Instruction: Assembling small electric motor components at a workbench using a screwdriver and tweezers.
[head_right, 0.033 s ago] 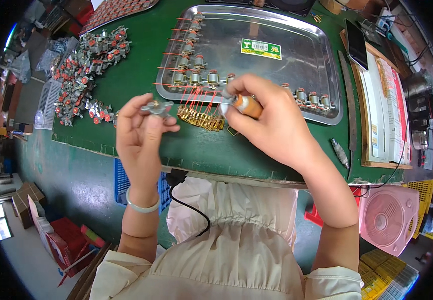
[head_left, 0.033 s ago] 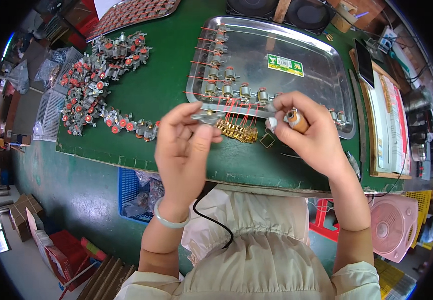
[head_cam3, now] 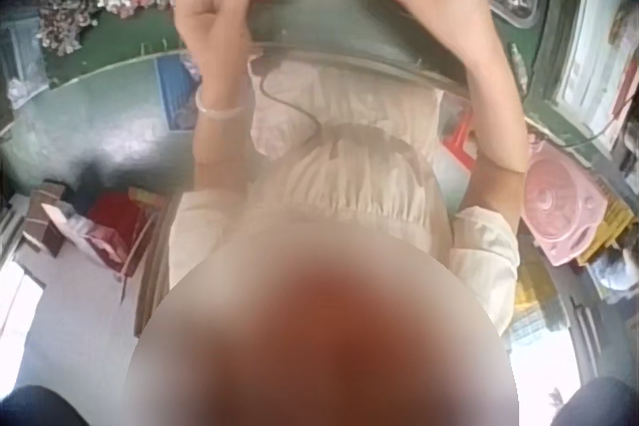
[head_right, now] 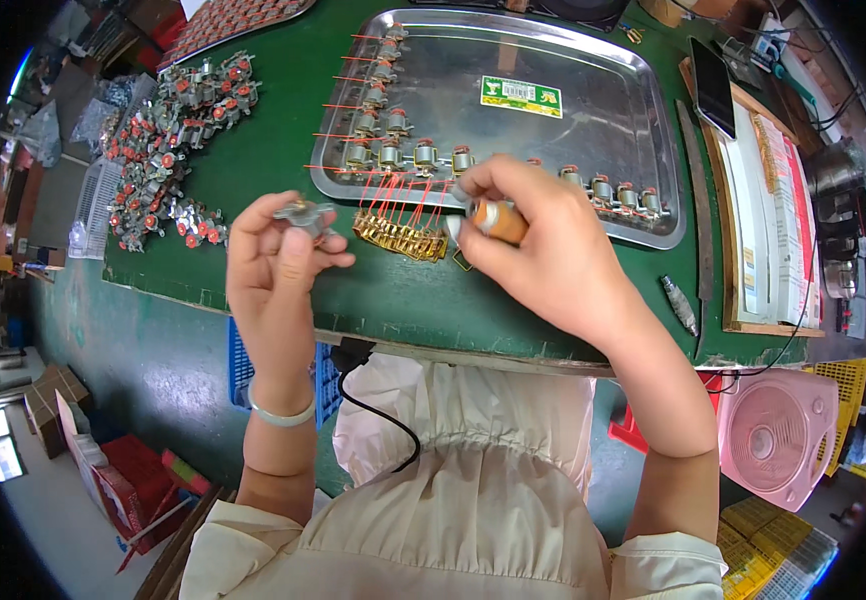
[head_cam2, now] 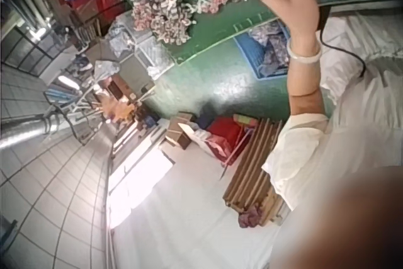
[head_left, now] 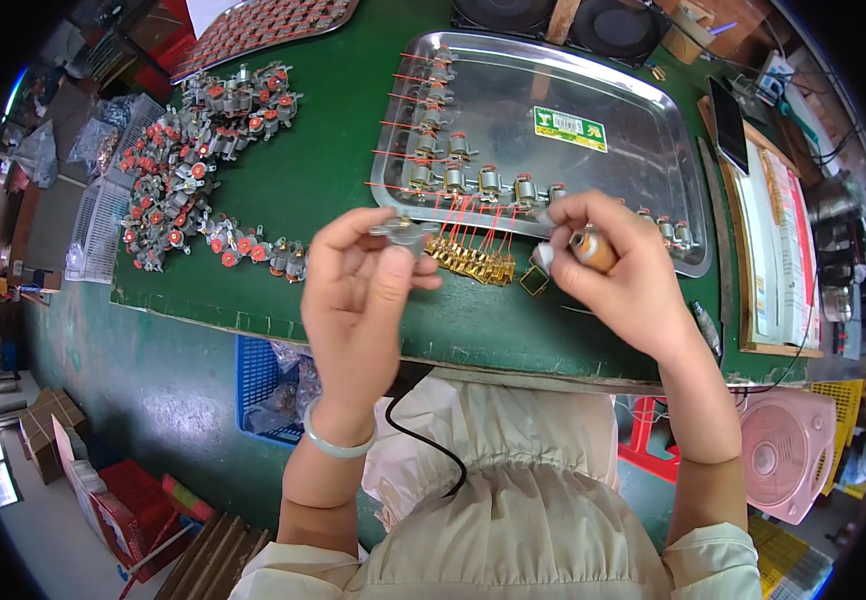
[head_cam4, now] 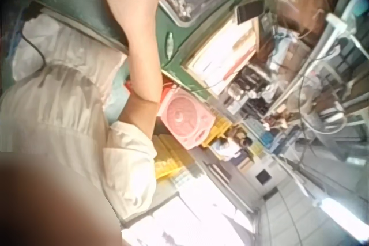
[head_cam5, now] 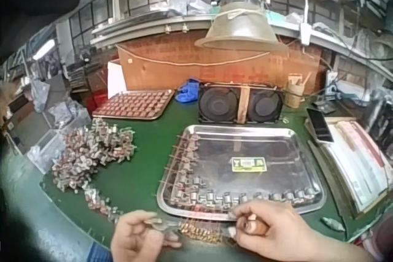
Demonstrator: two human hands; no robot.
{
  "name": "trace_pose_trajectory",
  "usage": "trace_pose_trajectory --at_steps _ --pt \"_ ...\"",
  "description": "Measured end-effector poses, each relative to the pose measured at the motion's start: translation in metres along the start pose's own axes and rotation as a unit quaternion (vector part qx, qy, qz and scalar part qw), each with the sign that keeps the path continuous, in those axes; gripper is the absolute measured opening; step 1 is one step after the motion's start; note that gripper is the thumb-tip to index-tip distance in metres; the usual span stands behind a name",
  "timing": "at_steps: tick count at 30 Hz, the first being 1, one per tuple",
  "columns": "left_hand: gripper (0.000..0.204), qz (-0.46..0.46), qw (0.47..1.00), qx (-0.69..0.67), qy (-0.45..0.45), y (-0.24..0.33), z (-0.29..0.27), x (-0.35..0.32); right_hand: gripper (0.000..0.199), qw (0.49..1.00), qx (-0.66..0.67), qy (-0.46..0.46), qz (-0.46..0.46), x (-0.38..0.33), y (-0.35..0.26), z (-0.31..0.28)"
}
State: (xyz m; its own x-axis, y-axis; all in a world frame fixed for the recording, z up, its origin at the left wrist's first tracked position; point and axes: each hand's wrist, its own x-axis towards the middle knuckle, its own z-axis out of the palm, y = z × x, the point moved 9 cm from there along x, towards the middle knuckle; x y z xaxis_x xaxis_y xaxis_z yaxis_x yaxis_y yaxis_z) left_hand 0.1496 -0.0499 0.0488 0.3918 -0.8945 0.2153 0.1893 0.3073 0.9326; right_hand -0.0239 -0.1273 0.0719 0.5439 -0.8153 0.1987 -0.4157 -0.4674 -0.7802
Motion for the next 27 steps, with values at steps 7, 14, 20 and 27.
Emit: trace_pose_trajectory --at_steps 7,14,20,27 --pt "0.02 -0.081 0.988 -0.134 0.01 -0.009 -0.004 0.001 0.051 0.954 -0.275 0.015 -0.12 -0.031 -0.019 0.021" --pt "0.018 -0.088 0.994 -0.054 -0.027 -0.019 0.008 -0.009 0.056 0.957 -0.266 0.027 -0.114 -0.031 -0.024 0.013" --pt "0.019 -0.072 0.997 -0.007 -0.038 -0.021 0.019 -0.01 0.059 0.962 -0.241 0.027 -0.124 -0.033 -0.031 0.015" --pt "0.017 -0.067 0.997 -0.021 -0.034 -0.021 0.017 -0.013 0.063 0.951 -0.294 0.018 -0.095 -0.035 -0.024 0.019"
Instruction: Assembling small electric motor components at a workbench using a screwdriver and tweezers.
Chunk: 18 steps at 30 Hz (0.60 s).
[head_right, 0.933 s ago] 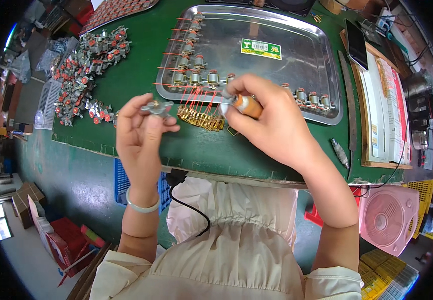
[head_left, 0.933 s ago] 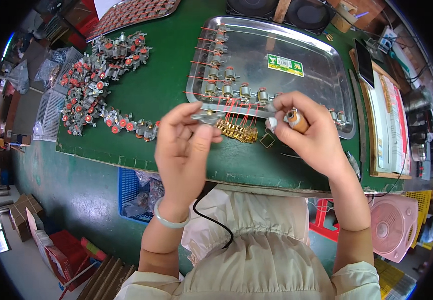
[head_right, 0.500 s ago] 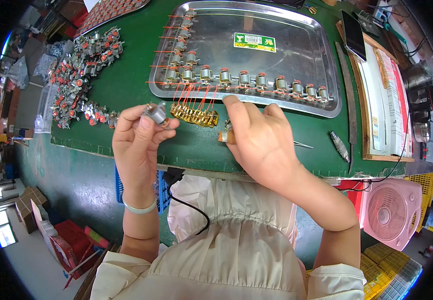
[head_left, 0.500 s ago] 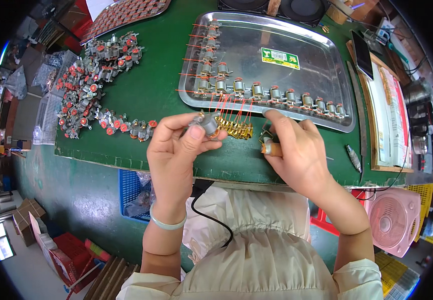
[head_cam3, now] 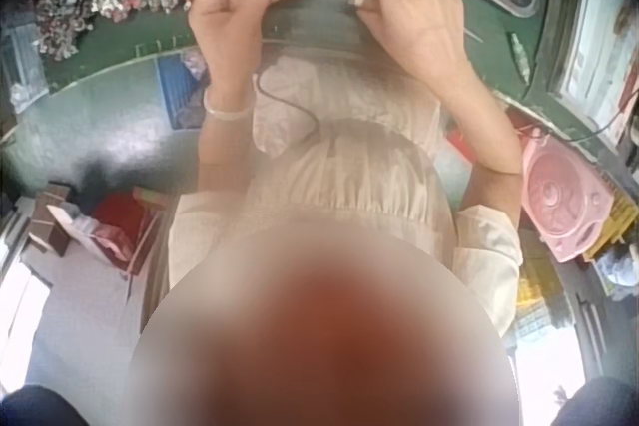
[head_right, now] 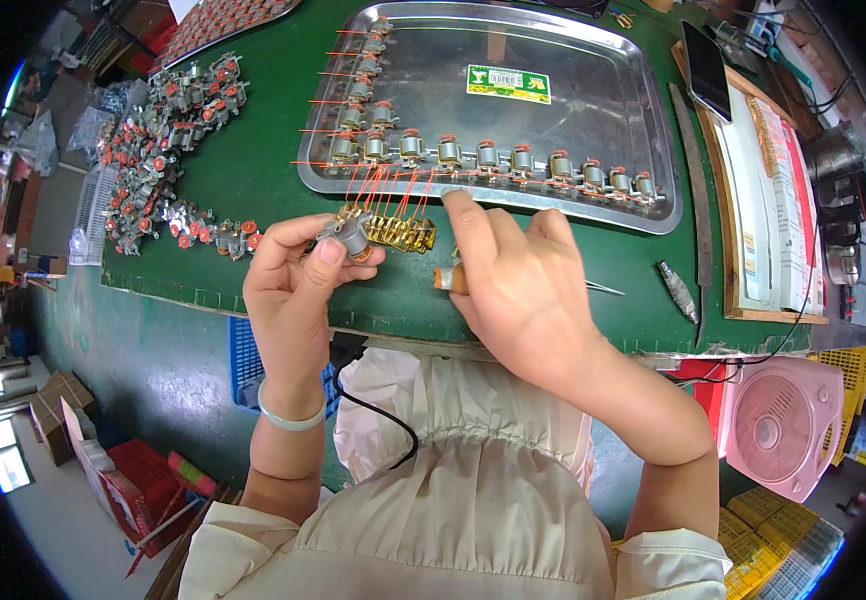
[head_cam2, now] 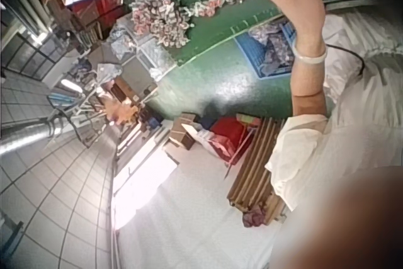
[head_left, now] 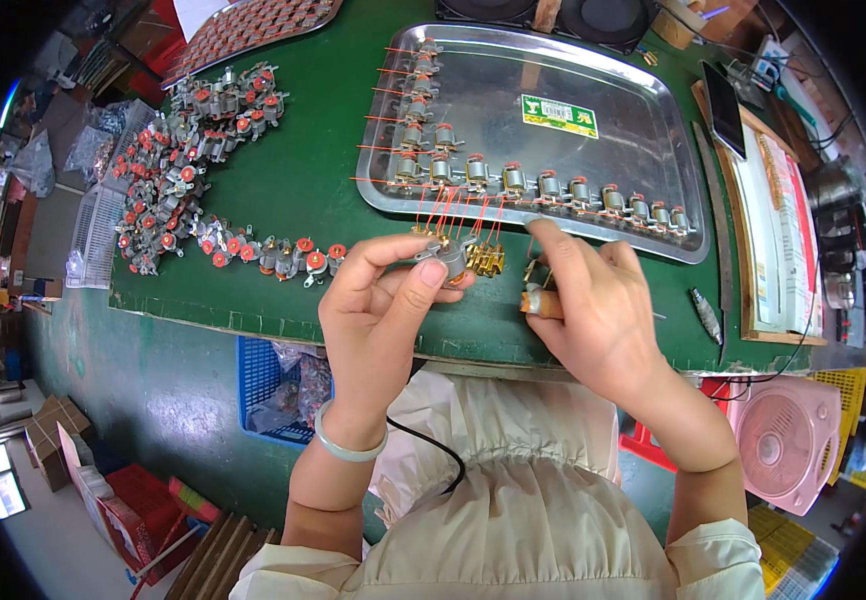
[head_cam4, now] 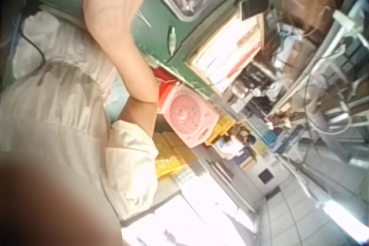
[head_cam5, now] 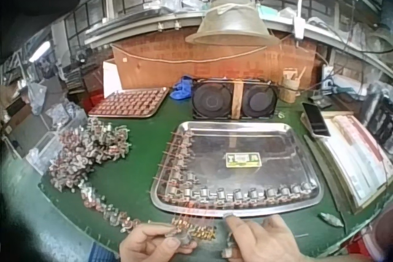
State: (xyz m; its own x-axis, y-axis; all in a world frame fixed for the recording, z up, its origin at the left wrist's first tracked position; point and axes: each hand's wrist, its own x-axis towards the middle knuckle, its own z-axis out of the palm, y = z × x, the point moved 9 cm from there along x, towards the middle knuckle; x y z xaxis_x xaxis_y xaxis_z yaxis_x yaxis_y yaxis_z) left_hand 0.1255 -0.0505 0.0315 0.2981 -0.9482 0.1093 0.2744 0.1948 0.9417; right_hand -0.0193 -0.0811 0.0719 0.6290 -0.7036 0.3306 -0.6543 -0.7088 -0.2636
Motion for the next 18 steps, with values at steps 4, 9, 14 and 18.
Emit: trace_pose_trajectory --at_steps 4,9,14,18 --pt "0.017 -0.004 1.0 0.002 -0.004 0.0 0.0 -0.004 0.062 0.992 0.094 0.082 0.004 0.002 0.001 -0.034" --pt "0.017 -0.049 0.996 -0.047 -0.053 0.0 0.023 -0.003 0.047 0.858 0.476 0.077 0.174 0.001 0.032 -0.017" --pt "0.017 -0.078 0.993 -0.053 -0.077 0.0 0.032 -0.002 0.046 0.726 0.636 -0.037 0.257 0.004 0.033 0.007" --pt "0.017 -0.093 0.991 -0.057 -0.075 -0.001 0.037 0.001 0.046 0.685 0.675 -0.065 0.266 0.004 0.028 0.018"
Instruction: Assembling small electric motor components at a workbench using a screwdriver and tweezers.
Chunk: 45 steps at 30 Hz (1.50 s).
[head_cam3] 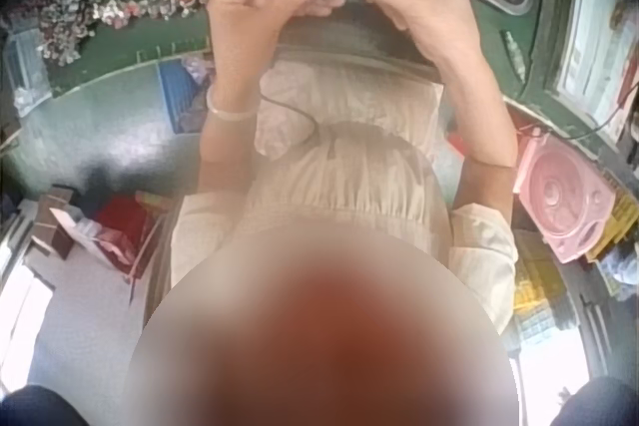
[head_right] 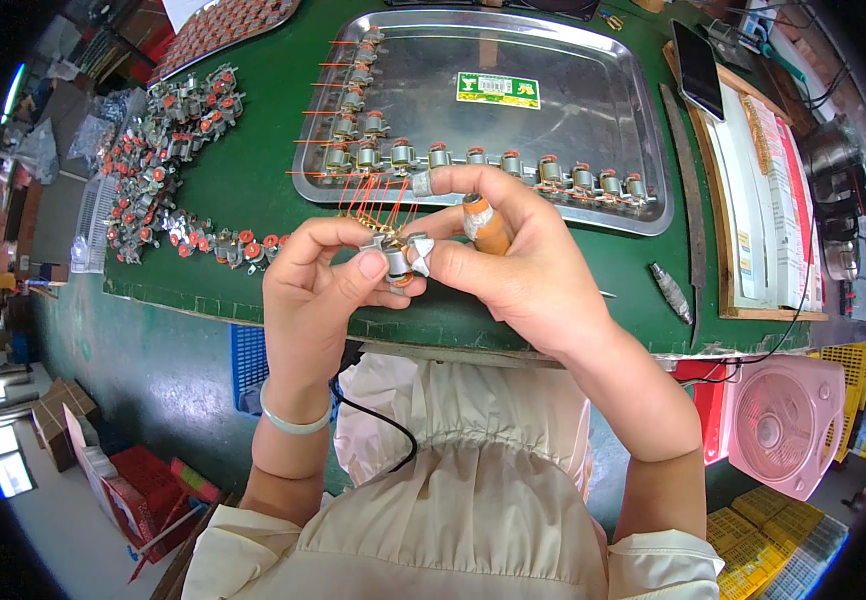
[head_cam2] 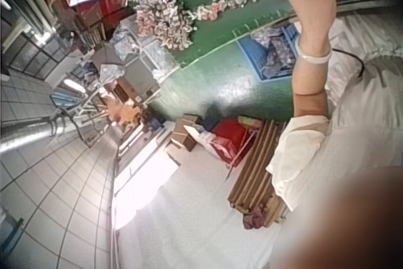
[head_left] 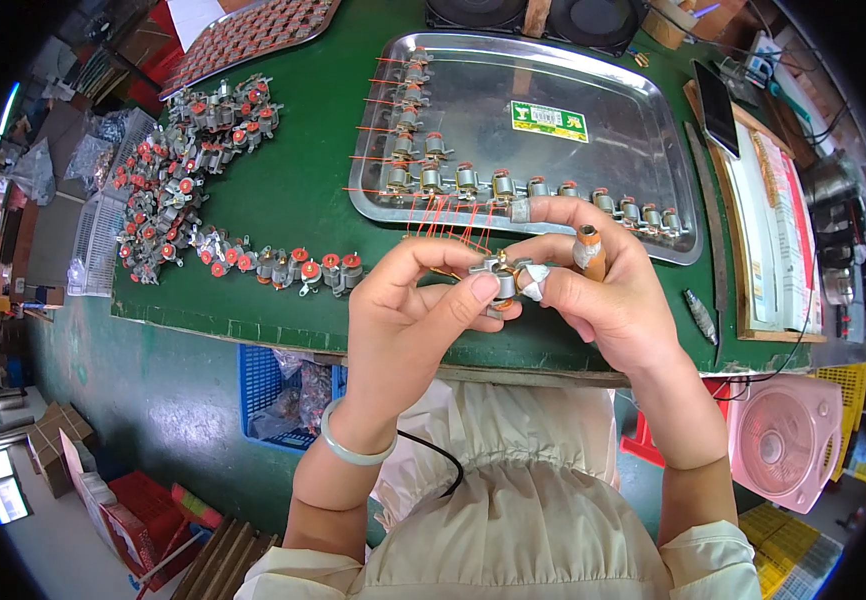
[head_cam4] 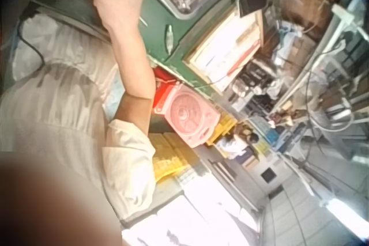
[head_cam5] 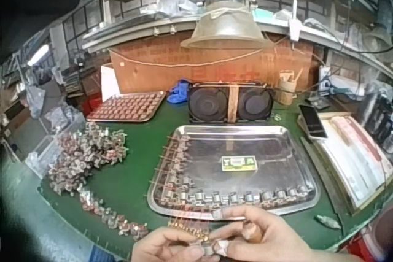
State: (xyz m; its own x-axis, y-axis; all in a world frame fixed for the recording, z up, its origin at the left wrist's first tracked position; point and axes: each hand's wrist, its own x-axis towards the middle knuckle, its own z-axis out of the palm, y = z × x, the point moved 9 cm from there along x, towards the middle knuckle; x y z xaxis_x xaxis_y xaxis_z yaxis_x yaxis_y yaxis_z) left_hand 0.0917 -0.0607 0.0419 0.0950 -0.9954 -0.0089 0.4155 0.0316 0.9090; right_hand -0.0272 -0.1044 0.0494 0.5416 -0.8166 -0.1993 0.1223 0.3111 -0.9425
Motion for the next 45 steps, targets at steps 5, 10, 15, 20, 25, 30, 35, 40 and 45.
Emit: trace_pose_trajectory --at_steps 5,10,15,20,25,30,35,40,45 --pt "0.018 0.015 1.0 -0.007 0.025 0.001 -0.001 0.003 0.045 0.998 0.052 0.038 0.005 -0.001 0.011 -0.002" --pt "0.019 0.015 0.999 -0.005 0.028 0.0 -0.002 0.003 0.045 0.999 0.029 0.044 -0.009 -0.001 0.01 -0.005" --pt "0.018 -0.007 1.0 -0.003 0.012 -0.002 0.002 0.004 0.045 0.998 0.014 0.058 -0.024 -0.003 0.007 -0.009" --pt "0.018 -0.007 1.0 -0.001 0.007 -0.001 0.006 0.005 0.045 0.998 0.011 0.057 -0.01 -0.005 0.005 -0.011" --pt "0.018 0.003 1.0 -0.005 0.016 -0.001 0.006 0.005 0.047 0.995 0.015 0.087 -0.043 -0.004 0.003 -0.011" --pt "0.018 -0.002 1.0 0.0 0.016 -0.003 0.006 0.006 0.048 0.998 0.007 0.058 -0.022 -0.005 0.004 -0.011" --pt "0.019 -0.004 1.0 -0.002 0.013 -0.004 0.007 0.007 0.049 0.998 0.002 0.06 -0.008 -0.005 0.007 -0.014" --pt "0.018 -0.001 1.0 0.0 0.014 -0.004 0.007 0.008 0.049 0.998 -0.014 0.067 -0.011 -0.004 0.007 -0.015" --pt "0.018 -0.007 1.0 -0.01 0.007 -0.004 0.008 0.008 0.049 0.998 -0.002 0.054 -0.028 -0.004 0.005 -0.017"
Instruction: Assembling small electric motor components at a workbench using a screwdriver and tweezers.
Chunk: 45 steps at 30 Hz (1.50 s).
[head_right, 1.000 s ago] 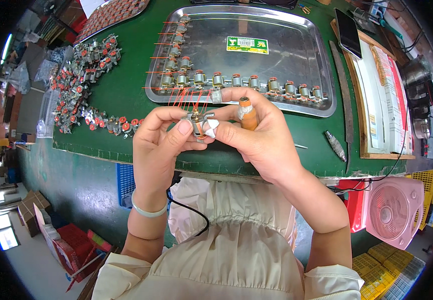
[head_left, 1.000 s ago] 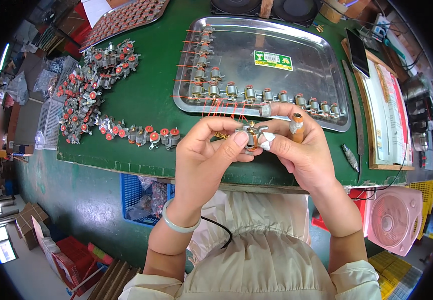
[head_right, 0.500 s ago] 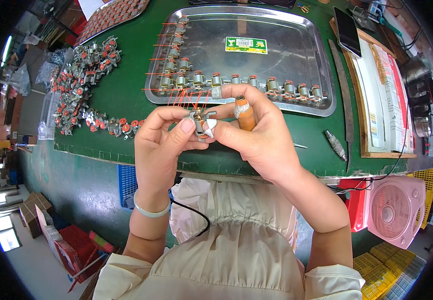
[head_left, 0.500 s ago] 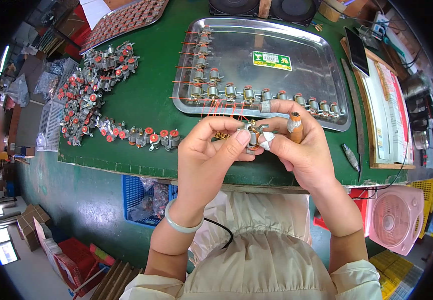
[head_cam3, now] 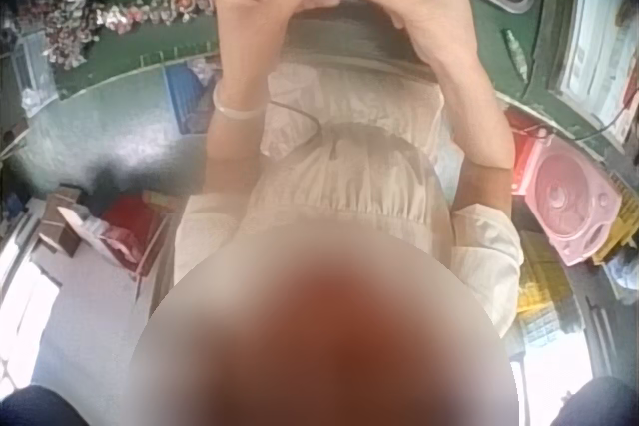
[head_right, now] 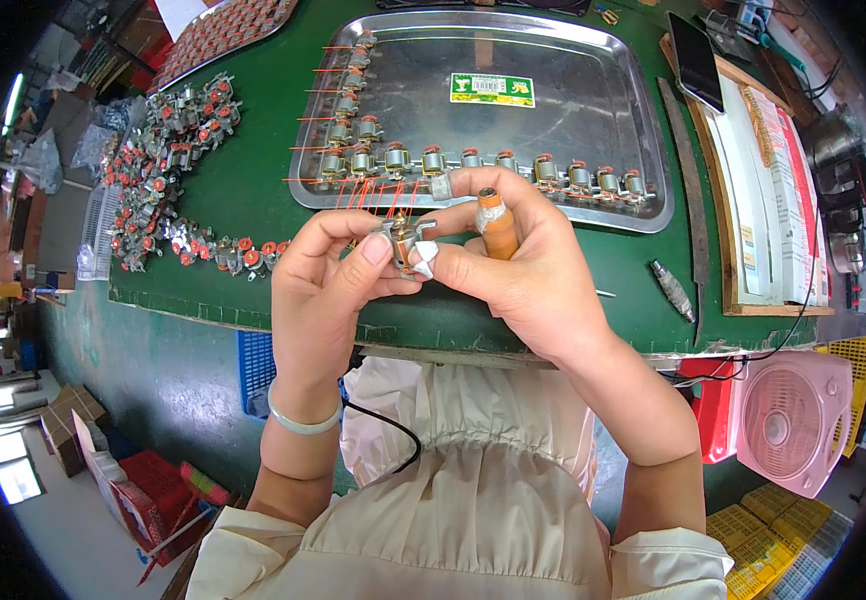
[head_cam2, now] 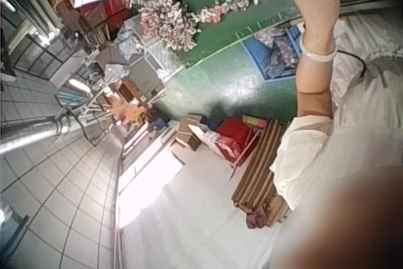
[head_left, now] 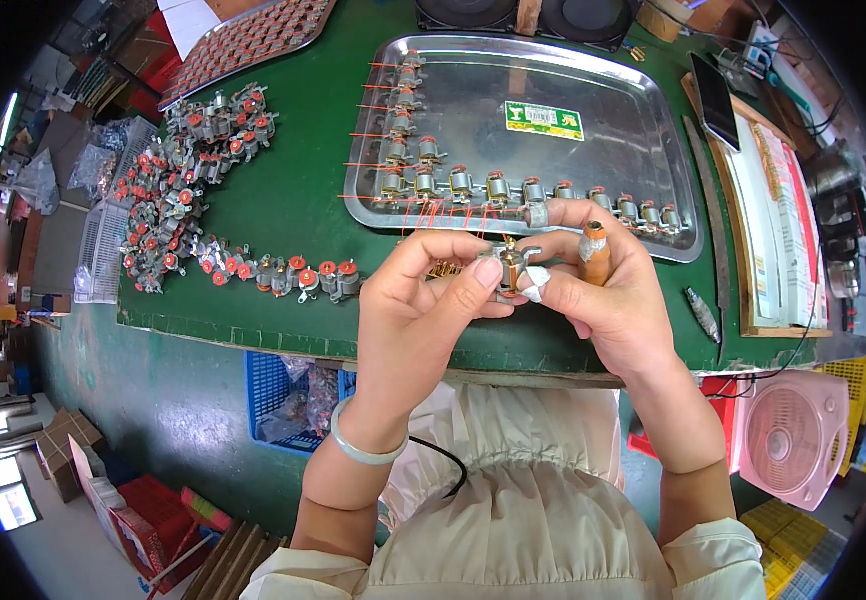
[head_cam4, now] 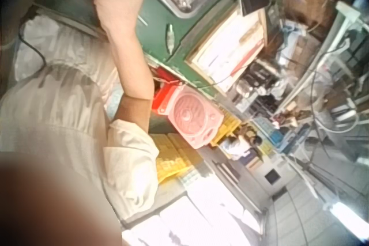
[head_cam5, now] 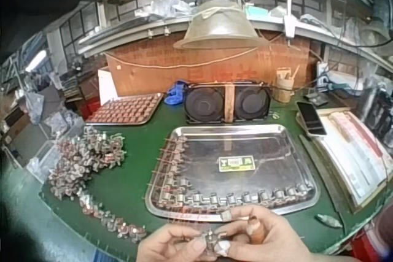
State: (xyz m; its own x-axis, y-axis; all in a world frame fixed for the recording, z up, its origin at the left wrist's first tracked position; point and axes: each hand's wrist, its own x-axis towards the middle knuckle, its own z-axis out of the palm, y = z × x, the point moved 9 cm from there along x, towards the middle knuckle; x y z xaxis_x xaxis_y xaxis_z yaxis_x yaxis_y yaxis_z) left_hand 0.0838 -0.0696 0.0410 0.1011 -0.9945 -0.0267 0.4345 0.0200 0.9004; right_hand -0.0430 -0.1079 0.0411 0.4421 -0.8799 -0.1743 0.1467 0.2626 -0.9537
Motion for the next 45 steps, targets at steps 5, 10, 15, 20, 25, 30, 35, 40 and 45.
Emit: trace_pose_trajectory --at_steps 5,10,15,20,25,30,35,40,45 --pt "0.021 0.028 0.999 0.025 -0.024 0.003 0.002 0.001 0.048 0.998 0.004 -0.011 -0.065 -0.001 -0.004 0.001" --pt "0.021 0.021 0.999 0.041 -0.002 0.001 -0.008 0.001 0.032 0.978 -0.123 0.029 -0.167 -0.013 -0.028 -0.001" --pt "0.026 0.018 0.999 0.024 0.014 0.005 -0.011 0.003 0.034 0.934 -0.291 0.092 -0.189 -0.018 -0.051 -0.034" --pt "0.033 0.037 0.999 0.017 -0.001 0.002 -0.014 0.004 0.026 0.995 -0.011 0.046 -0.088 -0.025 -0.015 -0.032" --pt "0.033 0.028 0.98 -0.193 0.037 -0.004 -0.012 0.007 0.034 0.91 -0.258 0.014 -0.325 -0.043 -0.03 0.008" --pt "0.033 0.031 0.97 -0.23 0.067 -0.012 -0.011 0.007 0.032 0.875 -0.322 0.056 -0.357 -0.044 -0.03 0.017" --pt "0.032 0.054 0.979 -0.176 0.089 -0.01 -0.013 0.006 0.03 0.993 -0.048 0.052 -0.097 -0.028 0.011 -0.006" --pt "0.033 0.067 0.977 -0.176 0.102 -0.01 -0.009 0.005 0.03 0.865 -0.316 0.103 -0.376 -0.046 -0.029 0.013" --pt "0.032 0.09 0.972 -0.187 0.11 -0.008 -0.009 0.003 0.025 0.922 -0.249 0.083 -0.284 -0.04 -0.018 0.007"
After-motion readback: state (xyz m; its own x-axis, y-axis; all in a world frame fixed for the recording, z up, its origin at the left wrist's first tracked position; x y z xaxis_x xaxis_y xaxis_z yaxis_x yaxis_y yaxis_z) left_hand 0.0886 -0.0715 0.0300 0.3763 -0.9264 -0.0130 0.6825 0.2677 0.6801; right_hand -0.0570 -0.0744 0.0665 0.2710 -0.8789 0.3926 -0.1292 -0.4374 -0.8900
